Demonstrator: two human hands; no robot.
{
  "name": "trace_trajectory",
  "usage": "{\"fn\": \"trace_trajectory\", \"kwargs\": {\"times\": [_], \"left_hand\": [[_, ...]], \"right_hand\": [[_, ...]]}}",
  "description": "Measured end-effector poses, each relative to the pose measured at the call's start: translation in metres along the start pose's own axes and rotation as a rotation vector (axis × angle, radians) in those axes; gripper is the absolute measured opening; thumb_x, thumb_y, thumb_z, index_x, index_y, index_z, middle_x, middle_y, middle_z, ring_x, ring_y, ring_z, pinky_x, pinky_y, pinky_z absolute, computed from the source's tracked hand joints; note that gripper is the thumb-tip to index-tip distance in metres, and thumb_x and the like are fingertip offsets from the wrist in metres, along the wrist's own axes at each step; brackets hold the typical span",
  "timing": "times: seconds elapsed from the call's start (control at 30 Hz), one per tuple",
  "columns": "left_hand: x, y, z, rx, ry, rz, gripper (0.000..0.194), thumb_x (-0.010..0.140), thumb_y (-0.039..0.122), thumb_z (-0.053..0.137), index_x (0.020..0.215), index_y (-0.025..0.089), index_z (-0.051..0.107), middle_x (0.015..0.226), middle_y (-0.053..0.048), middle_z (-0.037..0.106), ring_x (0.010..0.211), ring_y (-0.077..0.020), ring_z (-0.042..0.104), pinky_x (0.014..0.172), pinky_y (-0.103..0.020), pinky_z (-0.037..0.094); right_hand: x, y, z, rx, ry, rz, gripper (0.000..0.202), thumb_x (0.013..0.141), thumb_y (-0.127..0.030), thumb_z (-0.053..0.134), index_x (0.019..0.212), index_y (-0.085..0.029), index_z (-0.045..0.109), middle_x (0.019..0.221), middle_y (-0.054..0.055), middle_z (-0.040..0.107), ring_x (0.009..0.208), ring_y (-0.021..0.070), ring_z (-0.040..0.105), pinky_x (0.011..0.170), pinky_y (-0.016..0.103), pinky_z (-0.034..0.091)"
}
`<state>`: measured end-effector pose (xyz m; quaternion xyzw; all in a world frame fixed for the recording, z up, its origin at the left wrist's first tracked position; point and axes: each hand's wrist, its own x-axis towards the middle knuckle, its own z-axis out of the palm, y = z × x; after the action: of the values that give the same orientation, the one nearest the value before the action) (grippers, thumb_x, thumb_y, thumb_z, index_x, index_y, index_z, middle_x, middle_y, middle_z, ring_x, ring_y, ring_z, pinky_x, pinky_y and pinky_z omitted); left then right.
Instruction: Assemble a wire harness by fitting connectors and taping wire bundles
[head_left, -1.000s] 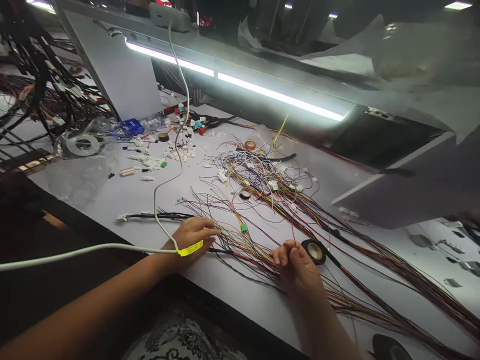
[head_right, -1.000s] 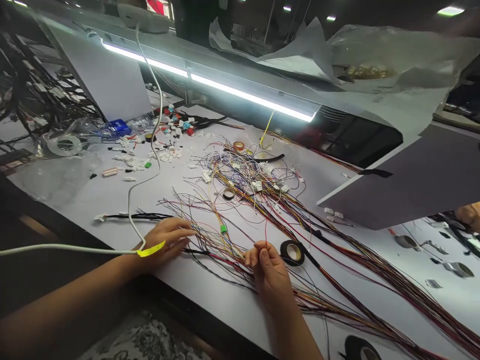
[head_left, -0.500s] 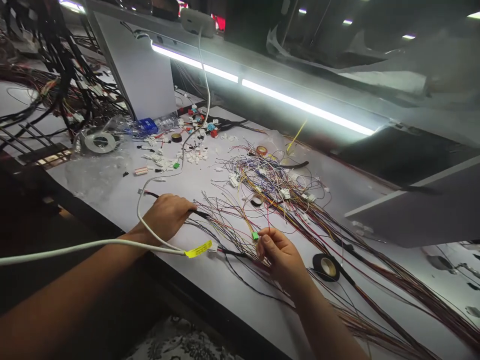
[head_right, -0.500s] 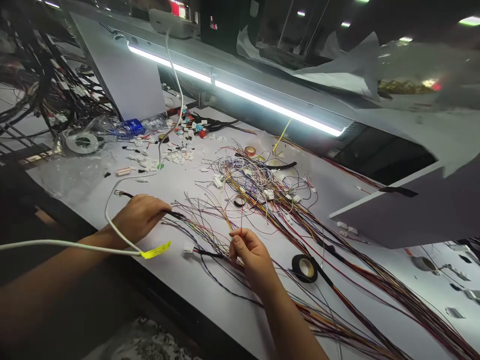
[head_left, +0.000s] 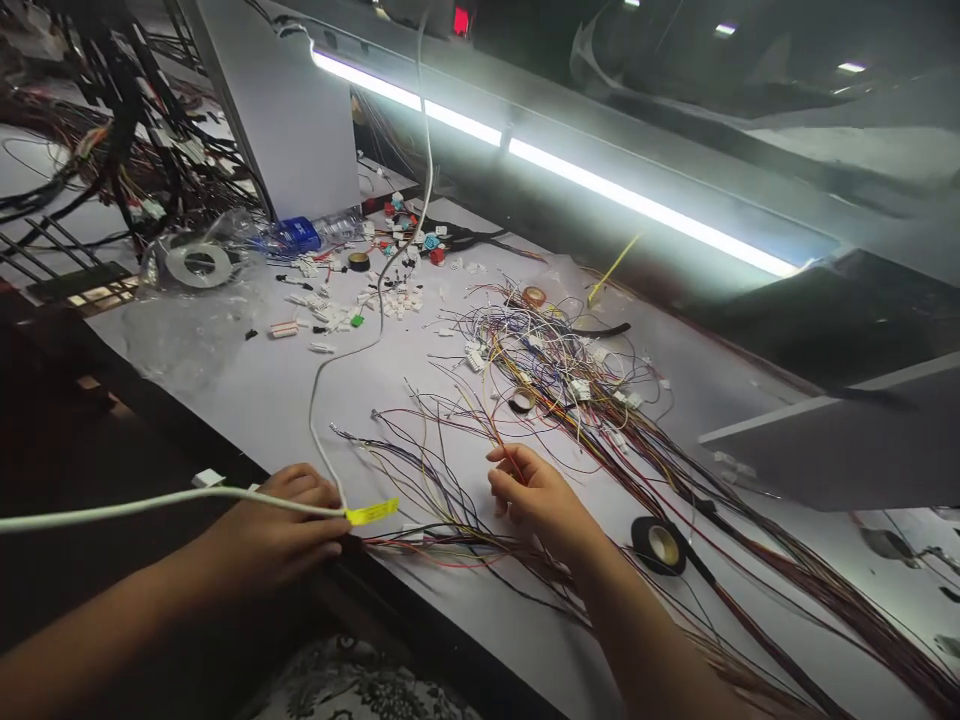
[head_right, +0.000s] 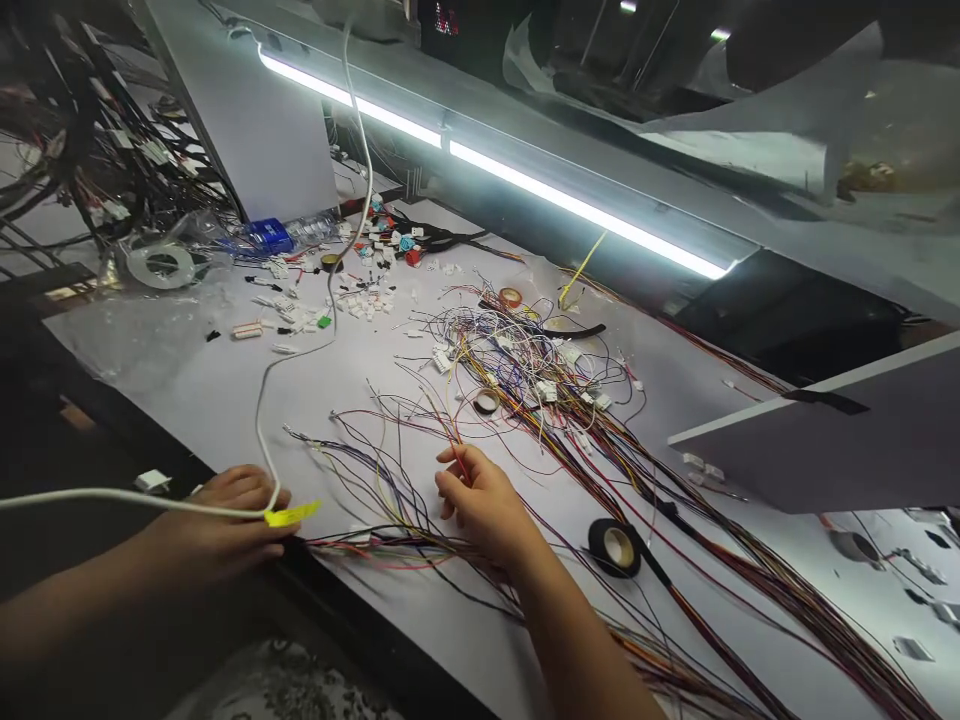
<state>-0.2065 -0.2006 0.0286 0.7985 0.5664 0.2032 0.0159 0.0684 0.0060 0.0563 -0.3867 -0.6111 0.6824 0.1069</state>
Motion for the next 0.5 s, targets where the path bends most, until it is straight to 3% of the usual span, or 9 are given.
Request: {"fn": "trace_trajectory", "kwargs": {"times": [0.1, 0.23, 0.4, 0.5], "left_hand": [[0.011, 0.012, 0.006, -0.031, -0.035, -0.016, 0.018, 0.087, 0.027, 0.058, 0.102, 0.027, 0.067, 0.097, -0.005, 0.068, 0.092, -0.022, 0.06, 0.089, -0.037, 0.04], [0.047, 0.038, 0.019, -0.13, -0.034, -0.146, 0.023, 0.091, 0.024, 0.05, 0.108, 0.024, 0.066, 0.096, -0.005, 0.067, 0.084, -0.0197, 0.06, 0.079, -0.032, 0.044], [0.086, 0.068, 0.035, -0.102, -0.128, -0.2, 0.032, 0.086, 0.035, 0.059, 0.115, 0.02, 0.062, 0.107, -0.009, 0.064, 0.098, -0.0272, 0.055, 0.089, -0.043, 0.039], [0.094, 0.075, 0.045, -0.105, -0.197, -0.228, 0.019, 0.085, 0.03, 0.06, 0.102, 0.022, 0.065, 0.095, -0.005, 0.064, 0.089, -0.024, 0.055, 0.079, -0.038, 0.038]], "right_hand": [[0.005, 0.002, 0.003, -0.117, 0.003, 0.017, 0.023, 0.083, -0.034, 0.058, 0.101, -0.022, 0.053, 0.071, -0.005, 0.054, 0.055, 0.0096, 0.054, 0.049, 0.021, 0.038], [0.009, 0.006, 0.002, -0.26, 0.019, 0.04, 0.013, 0.082, -0.031, 0.054, 0.09, -0.02, 0.056, 0.066, -0.005, 0.053, 0.053, 0.0095, 0.053, 0.05, 0.022, 0.038], [0.003, 0.007, 0.003, -0.488, 0.001, 0.021, 0.011, 0.08, -0.028, 0.053, 0.078, -0.02, 0.06, 0.063, -0.004, 0.054, 0.053, 0.0103, 0.05, 0.049, 0.022, 0.033], [-0.005, 0.004, 0.005, -0.604, 0.0, -0.014, 0.014, 0.081, -0.029, 0.052, 0.077, -0.021, 0.063, 0.063, -0.003, 0.058, 0.057, 0.0114, 0.049, 0.052, 0.023, 0.03]]}}
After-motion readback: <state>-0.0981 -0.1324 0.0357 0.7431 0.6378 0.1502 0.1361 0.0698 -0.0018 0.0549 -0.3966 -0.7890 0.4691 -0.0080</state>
